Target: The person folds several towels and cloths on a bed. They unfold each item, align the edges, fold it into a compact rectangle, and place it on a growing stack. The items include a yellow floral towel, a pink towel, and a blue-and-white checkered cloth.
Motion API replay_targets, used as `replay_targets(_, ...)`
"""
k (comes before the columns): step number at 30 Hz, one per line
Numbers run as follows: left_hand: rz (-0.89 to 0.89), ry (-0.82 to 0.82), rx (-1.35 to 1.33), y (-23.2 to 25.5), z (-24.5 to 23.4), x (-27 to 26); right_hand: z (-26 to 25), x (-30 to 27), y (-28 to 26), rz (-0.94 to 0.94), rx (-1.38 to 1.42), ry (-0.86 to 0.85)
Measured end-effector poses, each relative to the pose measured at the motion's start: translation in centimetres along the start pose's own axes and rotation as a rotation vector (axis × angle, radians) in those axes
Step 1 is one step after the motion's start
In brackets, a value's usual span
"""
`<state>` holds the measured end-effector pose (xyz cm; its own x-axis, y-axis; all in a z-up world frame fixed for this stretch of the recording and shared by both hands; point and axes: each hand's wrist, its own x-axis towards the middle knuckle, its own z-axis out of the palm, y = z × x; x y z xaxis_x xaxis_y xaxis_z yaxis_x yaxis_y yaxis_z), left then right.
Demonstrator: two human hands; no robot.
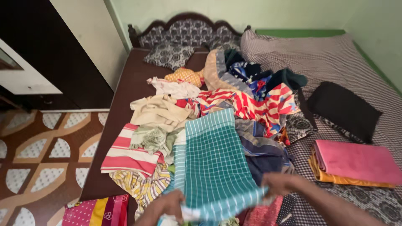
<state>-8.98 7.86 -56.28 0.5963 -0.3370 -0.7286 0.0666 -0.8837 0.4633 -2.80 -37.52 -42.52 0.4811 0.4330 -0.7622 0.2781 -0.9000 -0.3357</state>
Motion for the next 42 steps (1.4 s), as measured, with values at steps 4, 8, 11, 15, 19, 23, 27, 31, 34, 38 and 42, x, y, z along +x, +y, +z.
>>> replay_targets(4, 0.1, 0.247, -0.317, -2.9, 6.8, -1.5, 2.7, 2.3, 0.5, -0.074, 0.056, -0.263)
replay_targets(8, 0.11, -0.148, 0.042, -4.1, 3.5, 6.7, 0.1, 6.4, 3.1, 0.002, 0.053, -0.186)
replay_targets(11, 0.223, 0.214, -0.096, -5.9, -2.6, 12.2, -5.5, 10.2, 6.5, -0.017, -0.052, -0.011)
replay_targets(15, 0.195, 0.725, -0.262, -5.0, -14.5, 16.8, -15.3, 16.0, 9.3, -0.111, -0.104, 0.373)
replay_targets(19, 0.116, 1.083, -0.304, -0.8, -19.0, 17.4, -19.2, 20.0, 8.4, 0.081, -0.111, 0.903)
replay_targets(23, 0.02, 0.879, -0.03, 3.5, -14.8, 15.9, -13.3, 21.0, 2.9, 0.122, 0.291, 0.949)
replay_targets(27, 0.106, 0.438, 0.374, 4.9, -5.8, 13.3, -5.1, 19.1, -1.8, 0.101, -0.072, 0.696)
replay_targets(31, 0.118, 0.581, 0.488, 3.7, -0.1, 13.8, 0.1, 17.8, -2.6, 0.079, -0.404, 0.509)
replay_targets(34, 0.188, 0.92, 0.529, 2.4, 1.6, 15.5, 1.2, 17.9, -0.9, -0.024, -0.431, 0.608)
replay_targets(38, 0.221, 0.84, 0.448, 1.2, 0.8, 17.2, 1.5, 18.5, 0.9, 0.029, -0.621, 0.603)
replay_targets(42, 0.267, 0.843, 0.421, 0.1, -0.9, 16.3, 1.5, 18.1, 0.7, -0.012, -0.477, 0.567)
